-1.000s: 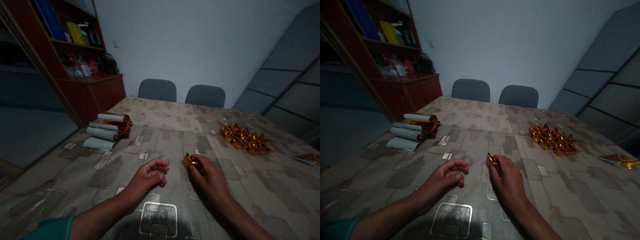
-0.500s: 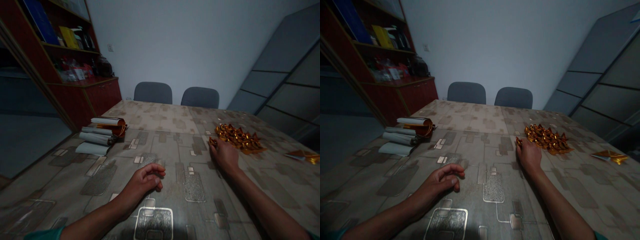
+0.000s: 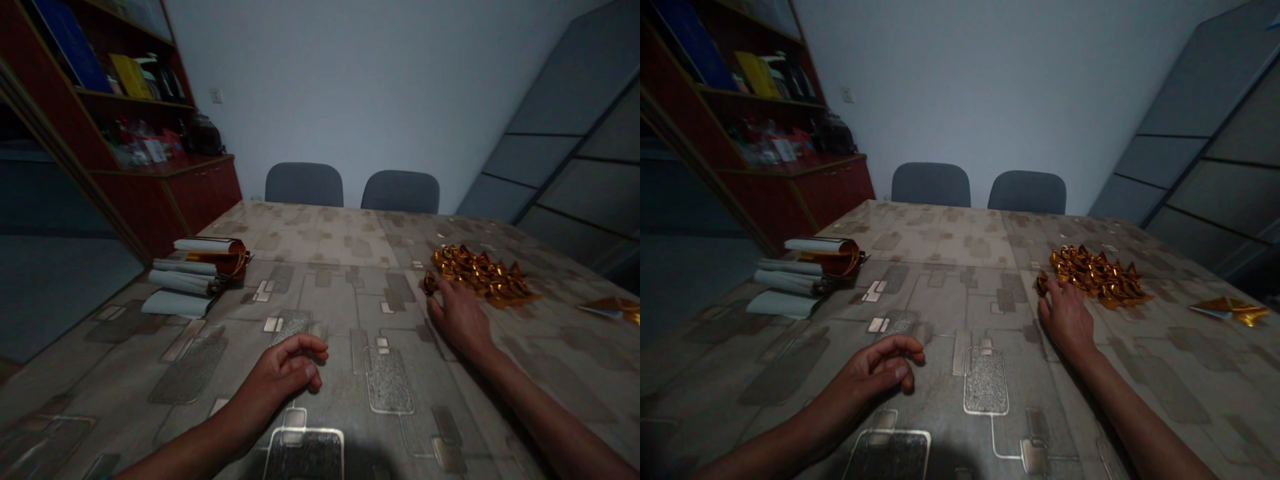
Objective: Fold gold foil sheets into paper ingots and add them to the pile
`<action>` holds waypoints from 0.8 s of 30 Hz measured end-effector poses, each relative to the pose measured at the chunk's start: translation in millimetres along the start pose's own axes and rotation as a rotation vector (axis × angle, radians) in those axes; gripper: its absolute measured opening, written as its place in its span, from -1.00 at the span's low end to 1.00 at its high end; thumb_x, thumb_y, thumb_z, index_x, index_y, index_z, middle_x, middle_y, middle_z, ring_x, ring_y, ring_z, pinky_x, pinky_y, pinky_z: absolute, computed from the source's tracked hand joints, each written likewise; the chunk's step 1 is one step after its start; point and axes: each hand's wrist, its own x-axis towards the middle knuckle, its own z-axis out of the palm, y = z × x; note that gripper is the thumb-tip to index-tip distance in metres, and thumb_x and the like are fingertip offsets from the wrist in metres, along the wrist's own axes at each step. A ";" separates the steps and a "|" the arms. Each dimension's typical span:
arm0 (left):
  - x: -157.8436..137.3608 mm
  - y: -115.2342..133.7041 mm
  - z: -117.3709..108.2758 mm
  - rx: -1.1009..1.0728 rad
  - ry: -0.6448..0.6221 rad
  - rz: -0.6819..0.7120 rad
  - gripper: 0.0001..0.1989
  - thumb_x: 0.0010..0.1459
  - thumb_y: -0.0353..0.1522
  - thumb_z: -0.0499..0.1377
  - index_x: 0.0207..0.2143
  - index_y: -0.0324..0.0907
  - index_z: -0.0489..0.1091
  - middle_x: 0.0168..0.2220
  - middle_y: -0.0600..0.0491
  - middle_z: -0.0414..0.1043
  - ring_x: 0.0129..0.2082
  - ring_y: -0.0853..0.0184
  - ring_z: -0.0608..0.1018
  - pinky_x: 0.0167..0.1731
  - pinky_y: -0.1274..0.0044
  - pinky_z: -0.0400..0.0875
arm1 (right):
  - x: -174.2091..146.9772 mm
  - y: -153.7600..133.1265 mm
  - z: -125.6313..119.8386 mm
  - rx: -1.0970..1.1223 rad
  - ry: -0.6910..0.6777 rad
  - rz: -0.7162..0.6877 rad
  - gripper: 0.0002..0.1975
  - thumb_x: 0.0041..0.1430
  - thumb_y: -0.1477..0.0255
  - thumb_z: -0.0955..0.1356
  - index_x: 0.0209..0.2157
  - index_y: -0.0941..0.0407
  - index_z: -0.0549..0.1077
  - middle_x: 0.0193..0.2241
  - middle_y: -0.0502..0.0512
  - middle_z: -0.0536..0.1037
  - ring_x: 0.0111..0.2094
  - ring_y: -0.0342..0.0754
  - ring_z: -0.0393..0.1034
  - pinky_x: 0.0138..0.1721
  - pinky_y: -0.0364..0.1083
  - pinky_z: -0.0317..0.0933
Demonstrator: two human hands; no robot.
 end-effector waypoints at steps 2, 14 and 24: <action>-0.7 1.7 1.5 0.010 0.012 0.002 -0.73 0.15 -0.25 0.31 -0.13 -0.15 0.46 -0.17 0.05 0.48 -0.36 0.42 0.49 -0.26 0.53 0.32 | -12.8 3.5 -1.5 0.040 0.021 -0.042 -0.64 0.27 0.38 0.26 0.09 0.15 0.35 0.04 0.33 0.47 0.04 0.23 0.36 -0.06 0.08 0.31; 2.3 1.1 1.1 -0.022 0.009 0.015 -0.74 0.13 -0.25 0.32 -0.15 -0.16 0.47 -0.19 0.04 0.48 -0.38 0.42 0.49 -0.28 0.54 0.33 | 35.4 11.9 6.7 0.112 0.018 -0.114 -0.63 0.32 0.51 0.25 0.13 0.27 0.30 0.11 0.41 0.40 0.13 0.20 0.30 0.11 0.09 0.24; 1.0 -0.5 -0.5 -0.039 -0.028 0.008 -0.70 0.11 -0.21 0.35 -0.16 -0.16 0.48 -0.22 0.03 0.49 -0.38 0.42 0.49 -0.26 0.52 0.35 | 112.7 27.7 26.3 -0.025 -0.277 -0.212 -0.67 0.34 0.33 0.37 0.09 0.13 0.40 0.05 0.19 0.47 -0.06 0.08 0.46 -0.08 0.13 0.41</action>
